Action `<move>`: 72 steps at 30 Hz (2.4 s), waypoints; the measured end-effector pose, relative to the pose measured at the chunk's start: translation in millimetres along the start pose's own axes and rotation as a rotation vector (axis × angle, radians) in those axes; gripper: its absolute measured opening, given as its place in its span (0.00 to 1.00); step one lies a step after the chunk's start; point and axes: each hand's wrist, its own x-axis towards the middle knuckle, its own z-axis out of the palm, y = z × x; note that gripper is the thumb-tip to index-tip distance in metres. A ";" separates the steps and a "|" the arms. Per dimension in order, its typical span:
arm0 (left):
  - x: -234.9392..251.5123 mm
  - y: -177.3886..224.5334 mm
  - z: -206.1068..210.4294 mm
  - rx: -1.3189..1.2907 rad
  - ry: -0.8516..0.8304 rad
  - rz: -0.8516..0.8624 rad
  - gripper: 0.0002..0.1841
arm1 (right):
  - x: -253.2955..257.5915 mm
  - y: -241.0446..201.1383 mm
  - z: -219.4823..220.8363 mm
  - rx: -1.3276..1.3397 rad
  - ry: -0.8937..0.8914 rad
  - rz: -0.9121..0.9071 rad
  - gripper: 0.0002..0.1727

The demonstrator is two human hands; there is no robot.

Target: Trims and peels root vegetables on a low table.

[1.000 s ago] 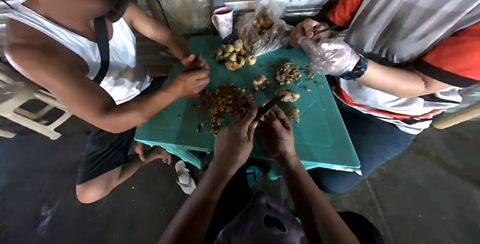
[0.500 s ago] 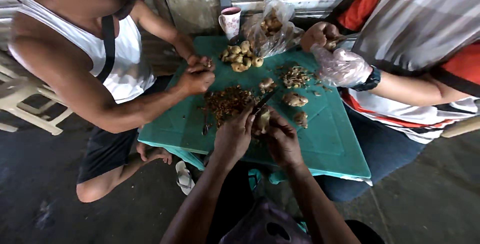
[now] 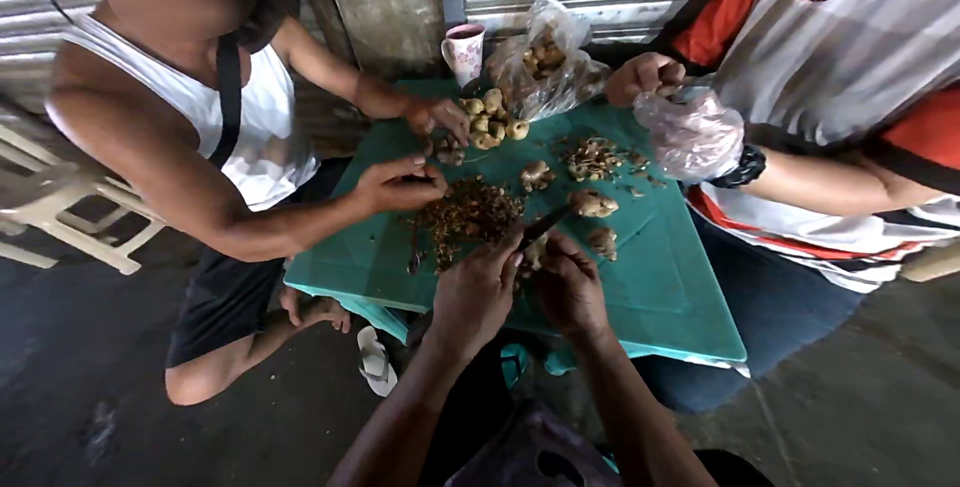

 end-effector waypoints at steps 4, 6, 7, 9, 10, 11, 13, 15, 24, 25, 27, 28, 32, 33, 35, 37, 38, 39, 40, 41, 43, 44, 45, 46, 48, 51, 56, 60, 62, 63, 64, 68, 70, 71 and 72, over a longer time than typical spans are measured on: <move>-15.0 6.5 8.3 0.069 -0.015 0.001 0.25 | 0.9 -0.7 -1.7 0.082 0.080 0.014 0.19; -16.2 6.0 9.8 0.076 -0.016 -0.009 0.25 | 0.7 -0.8 -0.2 0.103 0.086 0.014 0.17; -15.0 5.1 11.2 0.083 0.008 0.001 0.25 | 0.7 -1.3 1.0 0.100 0.088 0.013 0.16; -11.0 3.1 14.1 0.105 0.060 0.025 0.24 | 0.7 -0.7 1.5 0.076 0.074 0.008 0.16; -8.5 2.4 15.4 0.097 0.076 0.034 0.23 | 0.8 -0.1 1.0 0.072 0.060 0.005 0.15; -6.1 2.3 15.7 0.074 0.074 0.035 0.23 | 1.4 0.6 -0.3 0.066 0.044 0.001 0.15; -2.0 2.7 13.8 0.009 0.047 0.028 0.23 | 2.6 1.3 -2.4 0.062 0.017 0.004 0.17; 1.2 3.7 9.9 -0.033 0.009 -0.001 0.23 | 2.1 0.8 -2.4 0.038 0.014 0.025 0.20; 25.7 12.8 -6.1 -0.027 -0.079 -0.148 0.25 | -0.4 0.6 0.6 0.003 -0.059 0.034 0.31; 24.2 12.5 -6.3 -0.011 -0.088 -0.123 0.25 | 0.2 0.0 0.4 0.021 -0.042 0.033 0.31; 12.8 10.4 -3.1 0.022 -0.058 -0.050 0.24 | 0.7 -0.3 -0.2 0.057 0.002 0.029 0.28; 5.4 8.3 -0.6 0.033 -0.026 -0.016 0.24 | 0.7 -0.2 -0.1 0.066 0.018 0.025 0.24; -11.5 5.1 0.2 0.077 -0.045 -0.028 0.23 | 2.0 0.8 0.0 0.072 0.054 0.018 0.20; -12.8 4.3 1.1 0.075 -0.037 -0.029 0.23 | 1.9 0.8 -0.2 0.064 0.055 0.023 0.20; -12.0 4.2 2.9 0.080 -0.024 -0.032 0.23 | 1.1 0.2 0.5 0.051 0.063 0.039 0.20; -8.5 5.4 5.5 0.076 -0.021 -0.040 0.23 | 1.0 -0.8 1.3 0.060 0.066 0.044 0.19; -6.7 5.6 8.0 0.069 -0.004 -0.031 0.23 | 1.2 -0.9 1.1 0.068 0.069 0.043 0.19; -4.7 6.0 10.5 0.065 0.013 -0.022 0.23 | 1.2 -1.1 0.9 0.072 0.074 0.046 0.18; -2.5 6.7 12.4 0.060 0.023 -0.019 0.23 | 1.4 -1.1 0.4 0.072 0.079 0.049 0.18; -0.5 7.4 13.7 0.059 0.028 -0.018 0.23 | 1.6 -1.0 0.3 0.070 0.083 0.051 0.17; 3.7 10.1 13.8 0.066 0.019 -0.024 0.24 | 1.8 -1.3 0.9 0.076 0.081 0.055 0.15; 6.2 11.7 13.2 0.067 0.008 -0.034 0.24 | 1.6 -1.7 1.6 0.072 0.075 0.058 0.14; 9.0 13.5 12.2 0.070 -0.008 -0.051 0.24 | 1.3 -2.0 2.3 0.064 0.069 0.058 0.15; 12.1 15.2 11.5 0.079 -0.023 -0.068 0.24 | 1.1 -2.6 2.8 0.056 0.067 0.056 0.15; 17.8 19.6 9.3 0.121 -0.063 -0.105 0.25 | 2.2 -2.9 2.1 0.038 0.061 0.049 0.14; 20.9 17.5 13.5 0.205 -0.031 -0.059 0.25 | 2.2 -3.2 0.0 0.049 0.071 0.059 0.14; 27.4 15.5 9.5 0.183 0.047 -0.066 0.21 | 0.1 -3.1 0.0 0.008 0.021 0.071 0.16; 33.4 14.8 -7.2 0.061 -0.013 -0.073 0.23 | 0.4 2.1 0.4 -0.034 0.019 0.012 0.24; 27.6 15.8 -8.8 0.082 -0.050 -0.021 0.23 | 1.7 4.4 1.3 -0.044 0.070 -0.019 0.19; 24.4 16.7 -10.1 0.110 -0.078 -0.007 0.24 | 2.7 5.8 2.3 -0.032 0.094 -0.040 0.14; 21.8 16.9 -11.6 0.140 -0.110 0.001 0.25 | 3.2 6.5 2.8 -0.023 0.102 -0.056 0.11; 16.7 14.9 -14.9 0.214 -0.138 0.022 0.27 | 3.9 8.4 1.7 -0.012 0.082 -0.056 0.07; 20.9 17.8 -15.3 0.249 -0.164 -0.017 0.26 | 4.9 9.5 1.3 -0.028 0.075 -0.052 0.07; 24.3 20.4 -15.4 0.279 -0.178 -0.040 0.25 | 6.0 10.1 1.6 -0.045 0.080 -0.052 0.06; 27.8 23.0 -15.5 0.310 -0.183 -0.055 0.24 | 6.5 10.6 1.7 -0.065 0.079 -0.059 0.06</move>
